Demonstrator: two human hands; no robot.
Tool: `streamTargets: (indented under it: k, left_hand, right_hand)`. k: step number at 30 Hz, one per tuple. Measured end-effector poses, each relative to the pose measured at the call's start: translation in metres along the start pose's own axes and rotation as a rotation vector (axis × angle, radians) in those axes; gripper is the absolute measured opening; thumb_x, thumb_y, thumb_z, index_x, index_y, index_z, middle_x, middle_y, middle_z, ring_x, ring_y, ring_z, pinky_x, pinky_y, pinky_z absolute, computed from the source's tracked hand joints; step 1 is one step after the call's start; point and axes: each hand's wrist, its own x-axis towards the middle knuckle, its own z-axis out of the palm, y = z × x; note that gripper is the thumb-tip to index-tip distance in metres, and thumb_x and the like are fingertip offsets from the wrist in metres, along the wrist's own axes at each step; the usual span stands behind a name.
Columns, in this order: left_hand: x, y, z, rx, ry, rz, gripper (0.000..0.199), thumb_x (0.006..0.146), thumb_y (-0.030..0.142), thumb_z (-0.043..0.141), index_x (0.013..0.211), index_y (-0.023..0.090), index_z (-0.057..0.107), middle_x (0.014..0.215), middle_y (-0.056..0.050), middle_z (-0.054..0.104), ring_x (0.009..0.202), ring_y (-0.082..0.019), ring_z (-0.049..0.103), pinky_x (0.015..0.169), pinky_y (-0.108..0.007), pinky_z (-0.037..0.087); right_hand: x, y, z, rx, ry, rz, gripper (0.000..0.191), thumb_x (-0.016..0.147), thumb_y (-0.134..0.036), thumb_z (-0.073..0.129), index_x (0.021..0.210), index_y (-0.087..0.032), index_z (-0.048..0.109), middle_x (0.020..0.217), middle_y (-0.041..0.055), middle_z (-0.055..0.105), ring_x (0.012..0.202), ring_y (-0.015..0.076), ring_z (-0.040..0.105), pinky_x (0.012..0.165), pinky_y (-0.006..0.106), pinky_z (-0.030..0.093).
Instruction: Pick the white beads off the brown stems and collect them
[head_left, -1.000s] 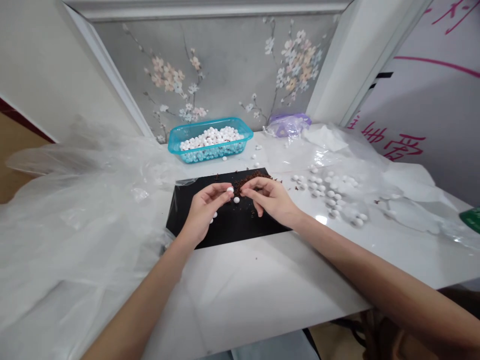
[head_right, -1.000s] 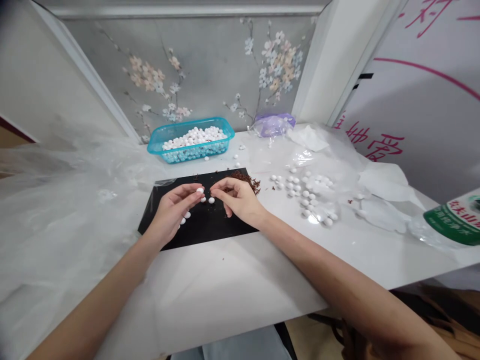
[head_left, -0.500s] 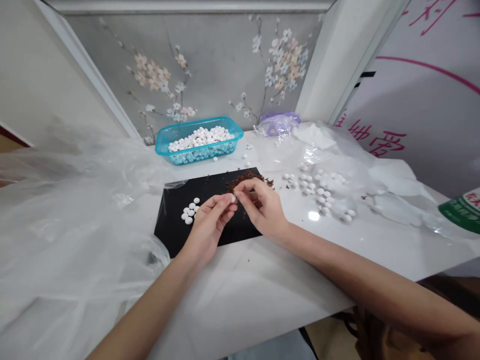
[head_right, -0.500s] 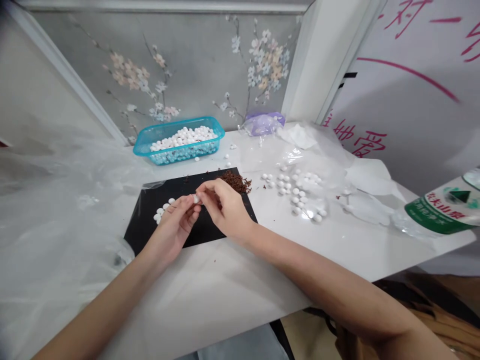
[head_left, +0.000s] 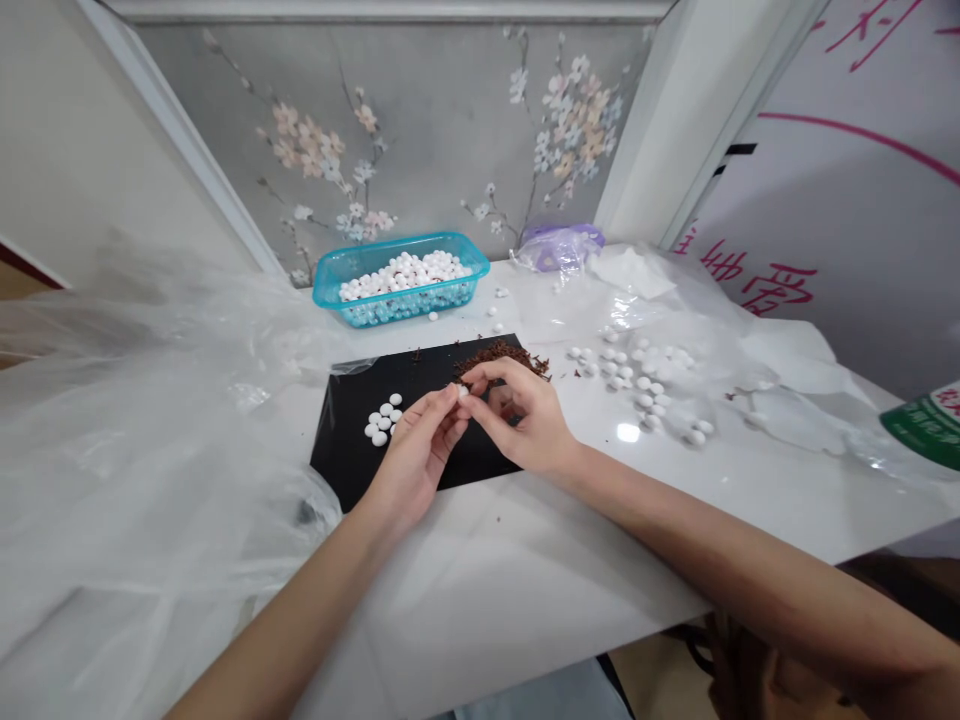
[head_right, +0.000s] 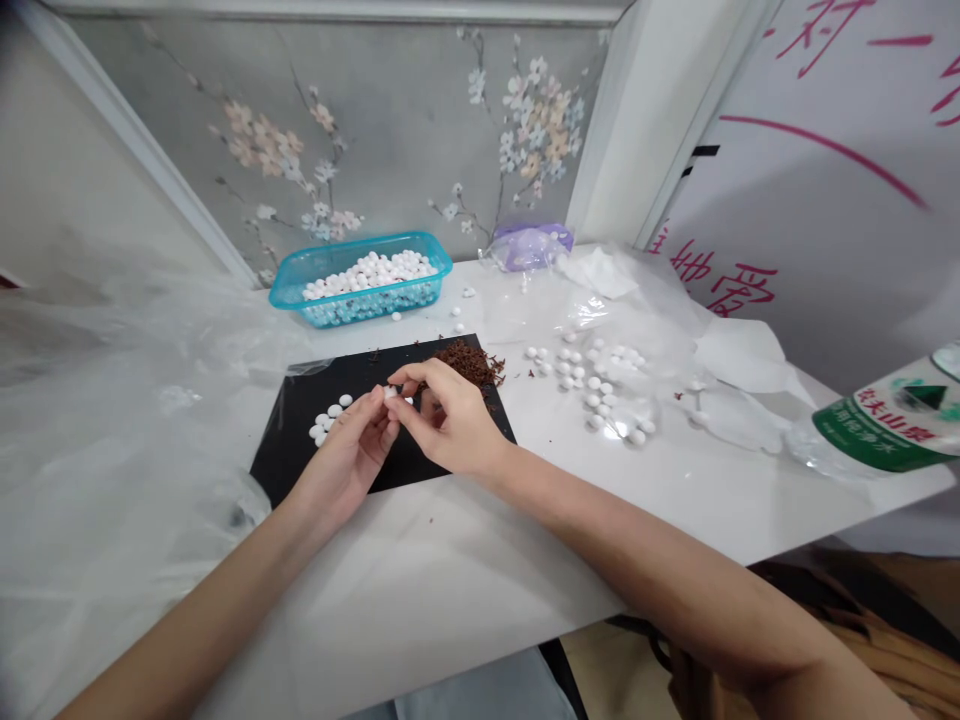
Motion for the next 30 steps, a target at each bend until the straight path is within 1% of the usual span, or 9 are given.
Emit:
streamTargets:
  k: [8, 11, 13, 16, 18, 20, 25, 27, 30]
  left_hand:
    - [0.001, 0.000, -0.001, 0.019, -0.006, 0.020, 0.019, 0.064, 0.033, 0.075, 0.065, 0.016, 0.066, 0.062, 0.005, 0.061, 0.056, -0.002, 0.054, 0.059, -0.009, 0.048]
    - [0.002, 0.003, -0.002, 0.084, -0.018, 0.037, 0.020, 0.065, 0.035, 0.074, 0.065, 0.016, 0.066, 0.063, 0.004, 0.060, 0.058, -0.003, 0.055, 0.061, -0.011, 0.047]
    - [0.004, 0.009, -0.005, 0.225, -0.029, 0.082, 0.020, 0.065, 0.037, 0.074, 0.068, 0.018, 0.067, 0.066, 0.003, 0.062, 0.062, -0.005, 0.057, 0.063, -0.014, 0.048]
    - [0.009, 0.023, -0.012, 0.624, -0.003, 0.245, 0.022, 0.066, 0.039, 0.072, 0.073, 0.019, 0.068, 0.073, 0.000, 0.067, 0.073, -0.012, 0.061, 0.068, -0.021, 0.048]
    - [0.013, 0.033, -0.019, 0.883, 0.003, 0.345, 0.022, 0.068, 0.040, 0.070, 0.076, 0.019, 0.068, 0.081, -0.003, 0.069, 0.080, -0.016, 0.062, 0.072, -0.025, 0.047]
    - [0.017, 0.039, -0.026, 1.060, -0.034, 0.396, 0.022, 0.070, 0.041, 0.067, 0.077, 0.020, 0.070, 0.091, -0.004, 0.069, 0.088, -0.019, 0.062, 0.075, -0.028, 0.046]
    - [0.024, 0.040, -0.038, 1.386, -0.117, 0.429, 0.022, 0.073, 0.043, 0.062, 0.079, 0.024, 0.073, 0.102, -0.005, 0.068, 0.101, -0.023, 0.057, 0.074, -0.030, 0.046]
    - [0.025, 0.037, -0.041, 1.459, -0.153, 0.448, 0.022, 0.074, 0.041, 0.060, 0.081, 0.024, 0.073, 0.103, -0.004, 0.068, 0.102, -0.023, 0.056, 0.079, -0.033, 0.046]
    - [0.027, 0.034, -0.044, 1.536, -0.200, 0.472, 0.019, 0.074, 0.037, 0.061, 0.083, 0.024, 0.072, 0.104, -0.003, 0.068, 0.101, -0.023, 0.055, 0.090, -0.038, 0.042]
  right_hand:
    - [0.001, -0.001, 0.000, -0.019, -0.014, -0.070, 0.007, 0.085, -0.022, 0.052, 0.089, -0.019, 0.056, 0.082, 0.0015, 0.054, 0.061, 0.0064, 0.050, 0.045, 0.017, 0.040]
    - [0.003, 0.000, -0.001, -0.019, -0.035, -0.096, 0.006, 0.084, -0.021, 0.053, 0.088, -0.018, 0.056, 0.083, 0.0009, 0.053, 0.057, 0.0051, 0.047, 0.046, 0.017, 0.041]
    - [0.006, 0.001, -0.005, 0.001, -0.060, -0.090, 0.009, 0.082, -0.023, 0.055, 0.090, -0.019, 0.055, 0.085, 0.0002, 0.051, 0.051, 0.0029, 0.043, 0.045, 0.018, 0.039]
    - [0.014, 0.008, -0.014, 0.028, -0.023, -0.004, 0.026, 0.080, -0.028, 0.058, 0.104, -0.021, 0.048, 0.086, -0.0017, 0.048, 0.046, 0.0018, 0.039, 0.041, 0.018, 0.035]
    - [0.020, 0.017, -0.021, -0.049, 0.029, 0.083, 0.032, 0.080, -0.029, 0.057, 0.108, -0.021, 0.045, 0.084, -0.0027, 0.047, 0.046, 0.0026, 0.038, 0.043, 0.019, 0.035]
    - [0.024, 0.029, -0.027, -0.233, 0.021, 0.154, 0.027, 0.079, -0.026, 0.056, 0.104, -0.020, 0.049, 0.084, -0.0019, 0.048, 0.049, 0.0042, 0.040, 0.048, 0.021, 0.037]
    - [0.025, 0.044, -0.032, -0.697, -0.265, 0.236, 0.024, 0.079, -0.025, 0.056, 0.103, -0.021, 0.059, 0.097, 0.0040, 0.055, 0.075, 0.0142, 0.056, 0.063, 0.026, 0.041]
    - [0.023, 0.043, -0.031, -0.752, -0.342, 0.239, 0.019, 0.081, -0.025, 0.054, 0.098, -0.022, 0.061, 0.098, 0.0039, 0.056, 0.080, 0.0152, 0.057, 0.064, 0.026, 0.041]
    - [0.022, 0.041, -0.030, -0.778, -0.370, 0.228, 0.014, 0.084, -0.022, 0.050, 0.090, -0.021, 0.062, 0.095, 0.0032, 0.058, 0.080, 0.0143, 0.057, 0.063, 0.025, 0.039]
